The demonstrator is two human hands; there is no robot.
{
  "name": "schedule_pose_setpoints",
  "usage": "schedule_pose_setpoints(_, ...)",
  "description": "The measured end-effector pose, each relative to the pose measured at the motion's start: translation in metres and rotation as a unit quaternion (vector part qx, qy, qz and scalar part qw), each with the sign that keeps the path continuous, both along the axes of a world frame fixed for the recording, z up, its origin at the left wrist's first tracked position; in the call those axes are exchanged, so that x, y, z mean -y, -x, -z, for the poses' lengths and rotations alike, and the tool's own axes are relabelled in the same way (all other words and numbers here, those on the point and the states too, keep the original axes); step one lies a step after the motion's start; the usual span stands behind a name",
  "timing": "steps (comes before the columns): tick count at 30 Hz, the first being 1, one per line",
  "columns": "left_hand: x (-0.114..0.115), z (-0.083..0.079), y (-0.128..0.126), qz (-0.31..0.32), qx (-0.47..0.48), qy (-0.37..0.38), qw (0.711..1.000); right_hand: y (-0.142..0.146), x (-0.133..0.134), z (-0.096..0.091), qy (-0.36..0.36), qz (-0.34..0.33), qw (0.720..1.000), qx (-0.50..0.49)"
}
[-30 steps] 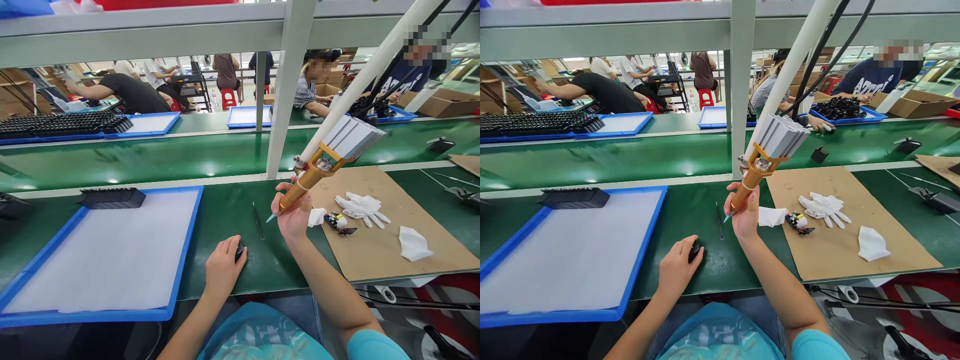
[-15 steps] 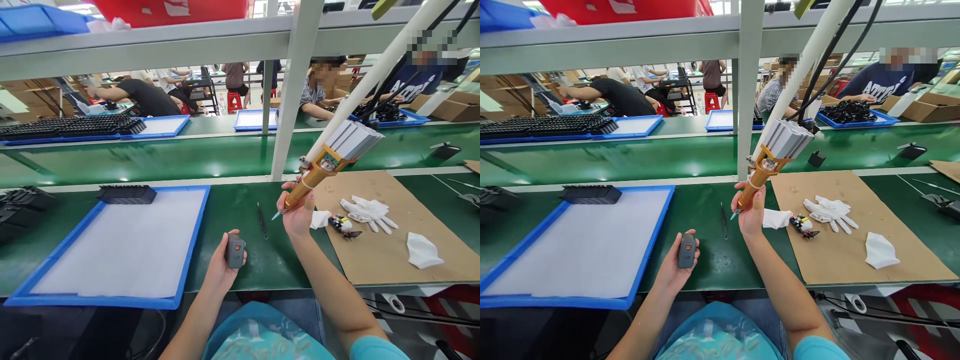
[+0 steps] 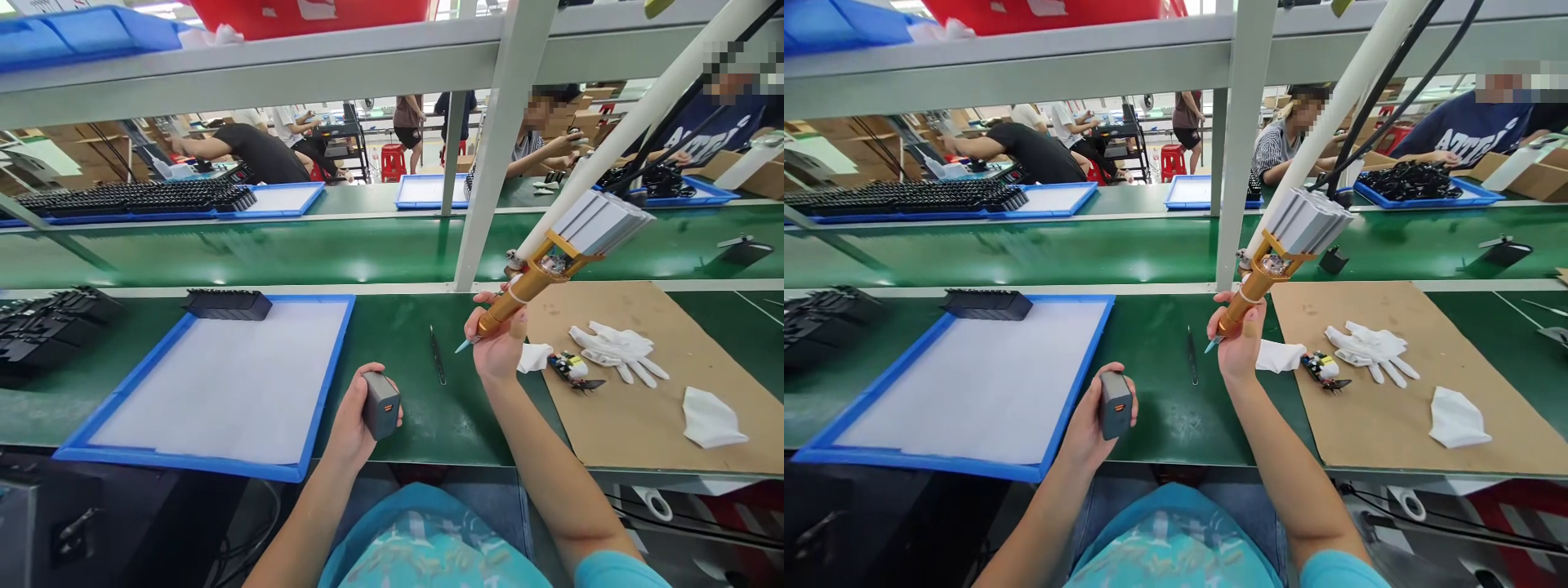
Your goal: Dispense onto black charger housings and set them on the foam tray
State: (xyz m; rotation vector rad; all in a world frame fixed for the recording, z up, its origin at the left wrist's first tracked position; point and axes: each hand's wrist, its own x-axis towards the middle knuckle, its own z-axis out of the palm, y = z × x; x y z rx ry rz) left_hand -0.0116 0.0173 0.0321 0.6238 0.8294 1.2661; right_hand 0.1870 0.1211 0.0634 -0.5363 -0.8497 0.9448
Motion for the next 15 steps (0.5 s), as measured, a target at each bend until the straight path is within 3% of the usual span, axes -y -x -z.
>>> schedule_pose_setpoints(6,-0.009,-0.013,0.032,-0.007,-0.088,0.085,0.992,-0.001,-0.002,-0.001,0.002,0.002,1.0,-0.014)
schedule_pose_setpoints(8,-0.025,-0.014,0.06,-0.017,-0.17,0.061,0.983,-0.002,-0.002,0.0,0.002,0.001,1.0,-0.012)
schedule_pose_setpoints(10,-0.049,-0.013,0.095,-0.067,-0.328,-0.005,0.942,-0.004,-0.002,0.001,-0.002,-0.004,1.0,-0.009)
schedule_pose_setpoints(11,-0.064,-0.012,0.115,-0.104,-0.437,-0.041,0.893,-0.004,-0.002,0.002,-0.005,-0.007,1.0,-0.009)
schedule_pose_setpoints(13,-0.095,-0.012,0.152,-0.157,-0.657,-0.083,0.733,-0.005,-0.003,0.003,-0.011,-0.013,1.0,-0.01)
schedule_pose_setpoints(15,-0.123,-0.014,0.182,-0.139,-0.809,-0.082,0.565,-0.005,-0.003,0.005,-0.014,-0.015,1.0,-0.01)
